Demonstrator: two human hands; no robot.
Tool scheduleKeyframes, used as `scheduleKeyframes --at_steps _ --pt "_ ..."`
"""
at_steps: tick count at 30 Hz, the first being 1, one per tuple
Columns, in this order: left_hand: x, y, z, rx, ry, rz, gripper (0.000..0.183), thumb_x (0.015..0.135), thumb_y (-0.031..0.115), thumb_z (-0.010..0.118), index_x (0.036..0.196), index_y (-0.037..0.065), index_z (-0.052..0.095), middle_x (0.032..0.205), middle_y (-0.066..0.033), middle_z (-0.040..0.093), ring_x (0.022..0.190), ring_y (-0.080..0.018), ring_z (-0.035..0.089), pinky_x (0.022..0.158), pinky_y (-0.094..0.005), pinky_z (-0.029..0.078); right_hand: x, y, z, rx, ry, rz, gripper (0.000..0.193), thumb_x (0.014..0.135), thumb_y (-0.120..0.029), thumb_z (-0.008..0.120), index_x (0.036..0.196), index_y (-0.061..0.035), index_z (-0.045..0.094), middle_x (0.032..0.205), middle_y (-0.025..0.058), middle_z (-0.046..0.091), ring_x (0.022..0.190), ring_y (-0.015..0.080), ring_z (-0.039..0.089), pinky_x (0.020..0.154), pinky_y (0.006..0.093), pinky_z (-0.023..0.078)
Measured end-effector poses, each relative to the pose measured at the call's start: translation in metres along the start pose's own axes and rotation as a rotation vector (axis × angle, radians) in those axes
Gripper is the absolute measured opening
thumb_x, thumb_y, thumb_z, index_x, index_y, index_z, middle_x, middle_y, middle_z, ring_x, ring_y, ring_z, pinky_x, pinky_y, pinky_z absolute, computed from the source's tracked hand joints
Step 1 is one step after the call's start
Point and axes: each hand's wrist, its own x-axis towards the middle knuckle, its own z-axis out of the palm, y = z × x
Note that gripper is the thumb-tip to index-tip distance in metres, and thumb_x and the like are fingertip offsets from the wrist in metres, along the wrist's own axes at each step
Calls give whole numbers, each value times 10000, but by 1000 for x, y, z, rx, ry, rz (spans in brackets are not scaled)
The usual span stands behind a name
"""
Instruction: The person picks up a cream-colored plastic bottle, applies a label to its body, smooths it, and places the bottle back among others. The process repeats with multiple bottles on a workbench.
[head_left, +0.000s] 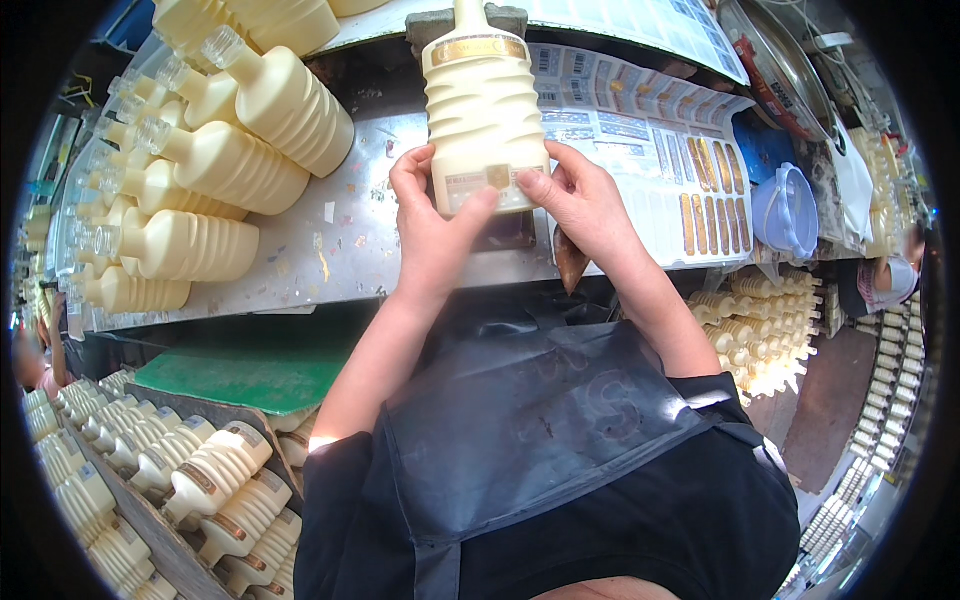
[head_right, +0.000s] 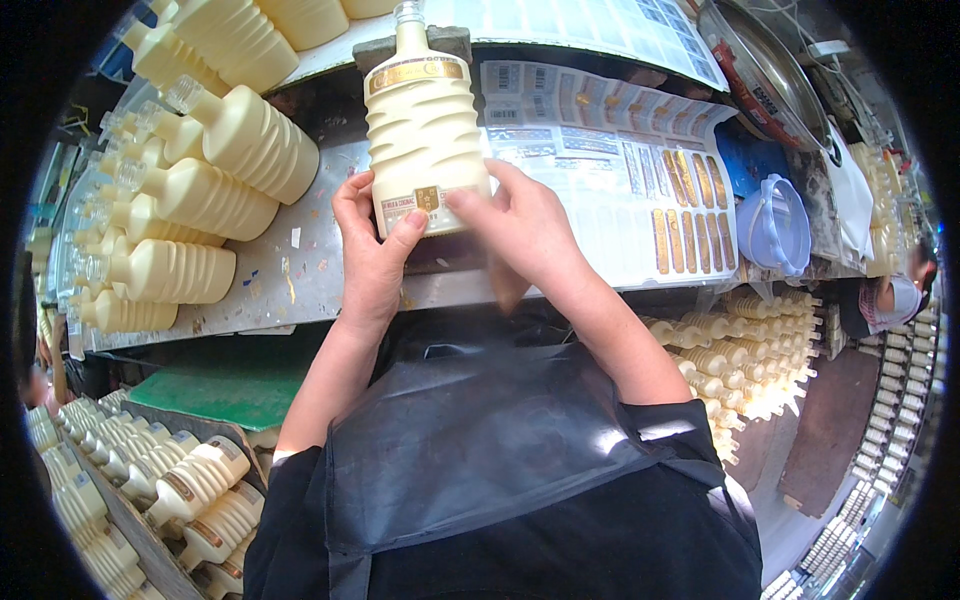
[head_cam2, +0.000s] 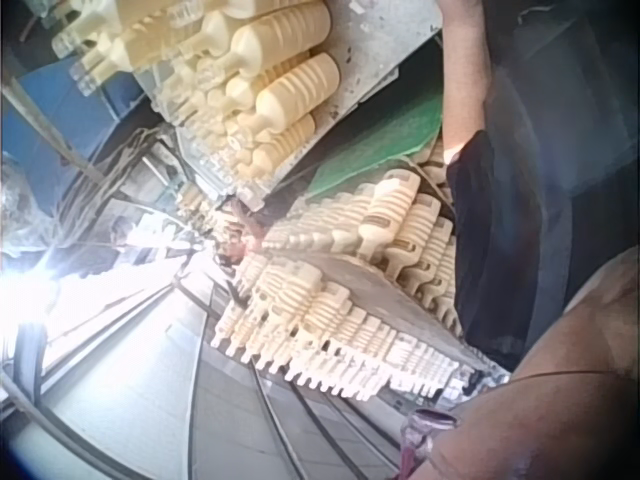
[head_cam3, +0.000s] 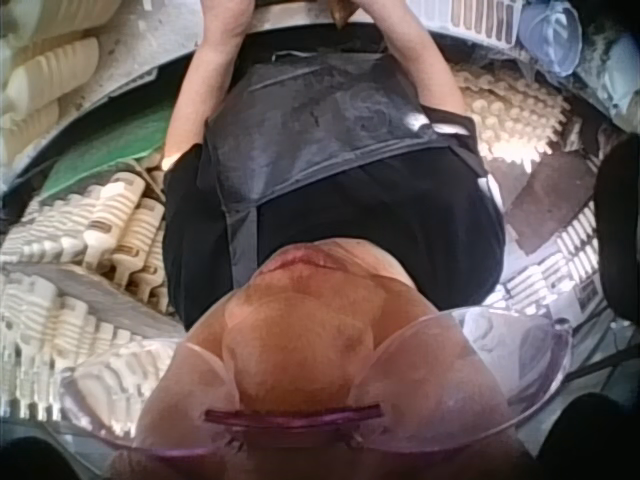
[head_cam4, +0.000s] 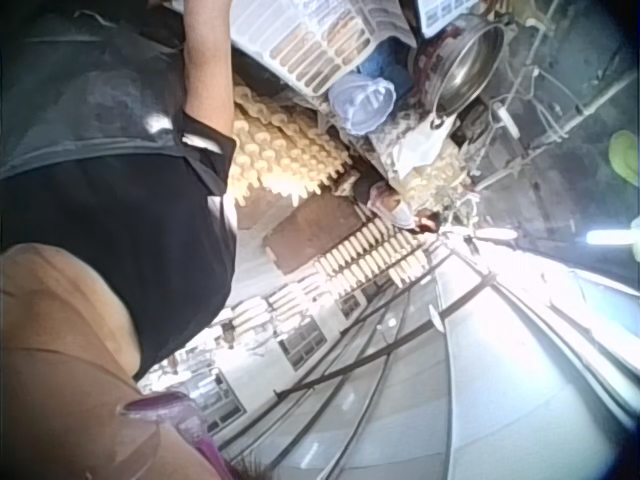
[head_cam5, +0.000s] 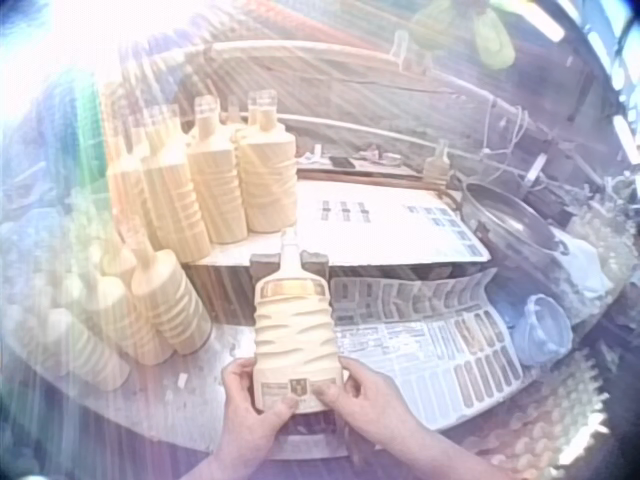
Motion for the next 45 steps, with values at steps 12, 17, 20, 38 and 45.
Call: scheduleKeyframes --at_steps 12,17,20,38,45 --pt "0 0 1 -1 2 24 783 814 186 814 1403 -9 336 1334 -193 503 1248 -243 524 1099 -389 418 -2 -41 -17 -87 104 -463 252 904 -24 735 1152 -4 696 1077 90 735 966 155 704 854 274 565" --pt "-3 -6 -3 66 -22 85 724 916 262 764 1445 4 342 1365 -178 497 1255 -235 514 1107 -382 406 -14 -49 -11 -609 392 -1006 282 813 9 763 1084 -68 758 986 88 764 823 227 727 710 307 557" --pt "-2 -10 -7 -183 -15 -4 566 1047 312 604 1466 20 359 1394 -158 491 1271 -221 498 1125 -370 382 -32 -46 1 -542 190 -1170 326 710 13 748 1024 -69 764 916 53 757 802 189 716 687 307 545" --pt "-4 -15 1 10 -14 162 476 1100 278 467 1474 19 326 1448 -166 446 1342 -233 446 1170 -385 318 -18 26 21 42 381 -342 357 1006 -107 551 1326 22 459 1281 205 549 1198 321 557 1064 405 428" --pt "-5 -17 -10 -100 -67 91 468 1124 316 409 1495 35 358 1507 -143 435 1389 -230 433 1190 -384 310 -3 29 9 290 366 -324 496 952 -95 646 1397 11 455 1342 178 547 1257 277 531 1114 402 399"
